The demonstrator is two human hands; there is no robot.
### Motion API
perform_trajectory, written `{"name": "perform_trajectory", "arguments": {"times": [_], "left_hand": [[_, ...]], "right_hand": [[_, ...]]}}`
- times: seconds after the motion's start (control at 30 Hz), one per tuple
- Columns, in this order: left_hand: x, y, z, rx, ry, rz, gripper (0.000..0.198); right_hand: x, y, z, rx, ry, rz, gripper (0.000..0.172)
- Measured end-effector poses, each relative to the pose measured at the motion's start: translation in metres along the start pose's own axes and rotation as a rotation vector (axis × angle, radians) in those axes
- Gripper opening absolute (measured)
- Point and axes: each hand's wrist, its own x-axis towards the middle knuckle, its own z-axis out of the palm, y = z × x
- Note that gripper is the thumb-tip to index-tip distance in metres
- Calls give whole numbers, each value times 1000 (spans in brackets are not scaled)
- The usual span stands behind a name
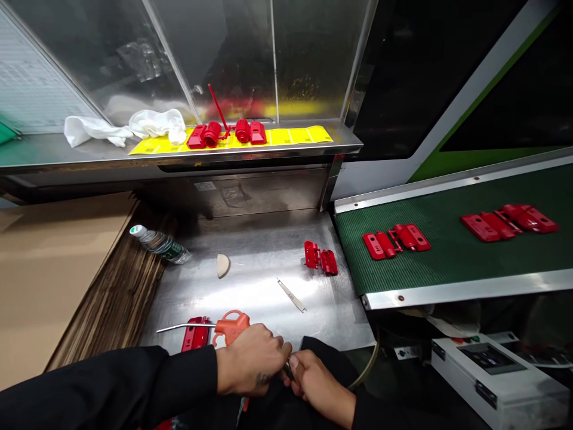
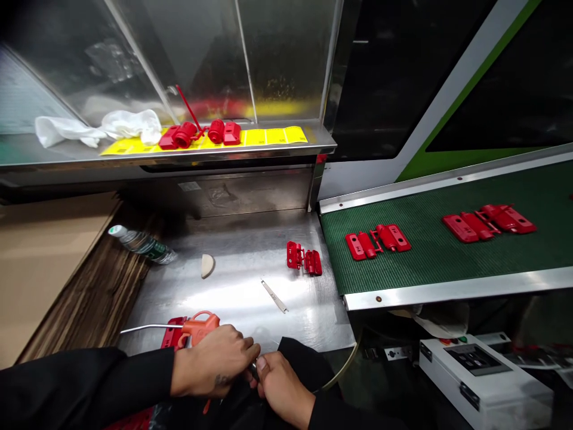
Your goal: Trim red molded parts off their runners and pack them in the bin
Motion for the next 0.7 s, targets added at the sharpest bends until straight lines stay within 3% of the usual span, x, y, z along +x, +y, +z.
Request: {"name": "perform_trajectory", "arguments": {"times": [0.13,0.3,0.37,0.5,0.6,0.7], "left_hand": [[-16,-20,-18,-36,10,-52,57],[-39,-30,-40,54,-40,-128,10],[-46,-21,-45,16,-40,-120,11],[-54,9,-53,-63,-73,-125,18],[-60,28,-54,-59,-122,-110,21],[-68,41,-49,-44,-89,-67,15]], "right_hand": [[-3,-15,-10,-78,-14,-71,47],[-22,-33,-28,-127,-91,-138,32],[-37,-38,-30,-173,-64,-82,30],[-68,-49,-26,-275,116,54,30],[-81,-62,-22,-319,-37,73,33],[-82,-66,-14,-315,-230,123,52]]}}
